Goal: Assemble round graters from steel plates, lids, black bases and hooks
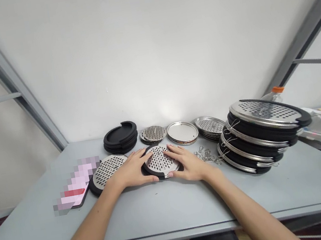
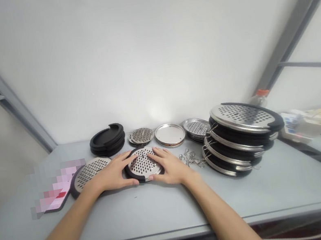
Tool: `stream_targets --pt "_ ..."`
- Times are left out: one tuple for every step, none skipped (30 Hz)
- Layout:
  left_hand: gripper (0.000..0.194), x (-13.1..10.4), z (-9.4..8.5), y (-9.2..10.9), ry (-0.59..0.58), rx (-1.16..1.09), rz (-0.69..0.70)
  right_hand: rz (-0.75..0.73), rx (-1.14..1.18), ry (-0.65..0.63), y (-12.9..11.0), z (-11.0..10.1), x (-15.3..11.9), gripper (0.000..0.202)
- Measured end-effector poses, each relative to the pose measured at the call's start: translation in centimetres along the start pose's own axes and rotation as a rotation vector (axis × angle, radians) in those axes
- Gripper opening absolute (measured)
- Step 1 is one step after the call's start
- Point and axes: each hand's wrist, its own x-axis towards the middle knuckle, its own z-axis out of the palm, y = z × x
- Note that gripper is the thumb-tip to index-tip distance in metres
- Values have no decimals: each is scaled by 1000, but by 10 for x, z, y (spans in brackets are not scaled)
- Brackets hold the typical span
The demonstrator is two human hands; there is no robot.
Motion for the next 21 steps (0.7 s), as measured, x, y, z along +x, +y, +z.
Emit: stream_targets --pt "95 0 0 0 -4 5 1 0 -6 1 -1 0 0 84" --pt "96 0 0 0 -9 11 0 3 -7 2 -1 0 0 85" --pt "96 0 -1 0 -15 15 -1 8 -3 2 -1 -1 0 85" --pt "96 0 -1 1 -19 19 -3 16 7 -1 -1 0 0 85" --pt "97 0 -1 1 -20 21 -7 26 20 -7 -1 0 -1 85" --pt "97 0 -1 1 -20 20 -12 36 38 -14 -1 0 -1 86" --pt "97 0 -1 1 -20 18 -17 46 58 -22 -1 1 -1 86" --pt "97 0 0 1 -20 14 -21 54 77 -30 -1 1 -1 87" --pt "97 0 0 1 -20 11 -24 59 95 -35 -1 2 -1 87" --pt "97 0 1 1 -20 9 -24 63 109 -37 0 2 -1 87" --pt "97 0 1 0 -19 11 -22 65 120 -37 0 3 -2 87" --pt "97 0 2 0 -16 17 -15 66 127 -37 0 4 -2 87" --pt "96 0 2 -1 -10 26 -4 67 132 -38 0 4 -2 87" --pt "96 1 3 -1 -4 37 9 68 135 -39 0 5 -2 87" --pt "95 1 3 -2 2 48 21 70 136 -39 1 5 -2 87" --pt "95 1 3 -2 6 55 31 72 135 -38 1 5 -2 87" --pt "94 1 3 -2 8 57 36 75 134 -37 1 6 -2 87" --pt "94 2 3 -3 8 53 37 77 135 -34 1 6 -1 86" --pt "94 2 4 -3 5 46 35 78 137 -32 1 6 -1 86" --pt "95 2 4 -3 1 36 33 78 140 -28 0 6 -1 86" --pt "97 2 5 -3 -2 27 35 76 141 -23 0 5 0 86"
